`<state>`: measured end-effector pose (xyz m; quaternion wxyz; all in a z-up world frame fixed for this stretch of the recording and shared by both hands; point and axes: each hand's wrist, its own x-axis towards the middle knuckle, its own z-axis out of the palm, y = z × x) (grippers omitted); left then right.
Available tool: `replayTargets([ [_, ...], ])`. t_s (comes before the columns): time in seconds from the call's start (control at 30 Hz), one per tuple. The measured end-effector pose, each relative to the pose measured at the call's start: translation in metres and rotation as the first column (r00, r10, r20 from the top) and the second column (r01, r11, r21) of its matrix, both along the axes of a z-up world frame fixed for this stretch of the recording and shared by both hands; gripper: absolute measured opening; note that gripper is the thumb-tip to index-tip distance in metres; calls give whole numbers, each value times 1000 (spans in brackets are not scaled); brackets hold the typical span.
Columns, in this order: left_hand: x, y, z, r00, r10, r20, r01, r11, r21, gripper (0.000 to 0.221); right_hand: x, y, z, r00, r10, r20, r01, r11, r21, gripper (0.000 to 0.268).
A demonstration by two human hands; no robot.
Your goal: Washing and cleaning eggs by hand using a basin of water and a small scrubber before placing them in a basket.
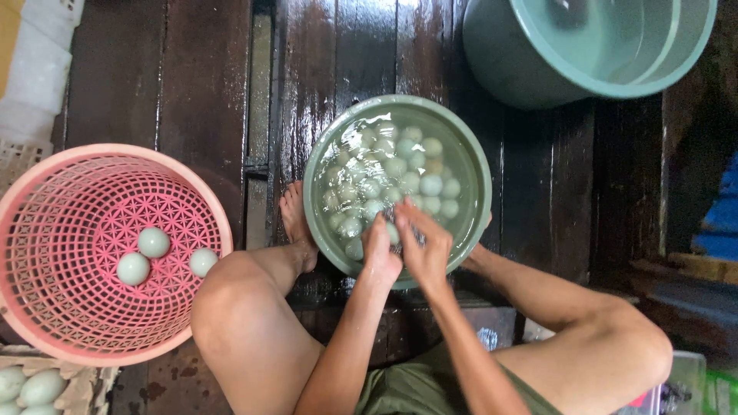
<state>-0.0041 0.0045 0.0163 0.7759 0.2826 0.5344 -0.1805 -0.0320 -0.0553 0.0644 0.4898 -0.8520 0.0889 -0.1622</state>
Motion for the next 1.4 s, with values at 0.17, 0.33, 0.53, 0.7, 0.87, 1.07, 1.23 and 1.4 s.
replayTargets([
  [0.17,9,2,14,999,-46,30,44,997,56,23,-13,0,-3,998,69,-11,-69,997,-25,15],
  [0.33,-4,8,-1,994,-107,33,104,990,93,26,-19,6,12,992,-33,-121,26,998,-56,19],
  [0.53,-2,-2,-44,993,-40,109,42,999,-13,33,-1,-9,-2,984,-49,-169,49,999,-2,18],
  [0.7,7,13,13,979,50,199,7,961,-276,33,25,-43,-24,956,-220,-196,251,956,151,20],
  [0.87,13,16,7,973,157,169,-75,908,-411,18,31,-59,-89,960,-273,-63,265,959,-103,19],
  [1.07,16,21,21,942,215,257,-80,890,-449,15,14,-22,-76,850,-195,-488,-269,636,-723,50],
  [1.23,16,21,19,925,52,376,25,980,-197,24,15,-50,-140,702,-48,-711,-52,992,-118,44],
  [1.4,11,16,-9,931,-112,346,113,993,17,30,8,-14,-29,859,-91,-504,508,279,815,36],
])
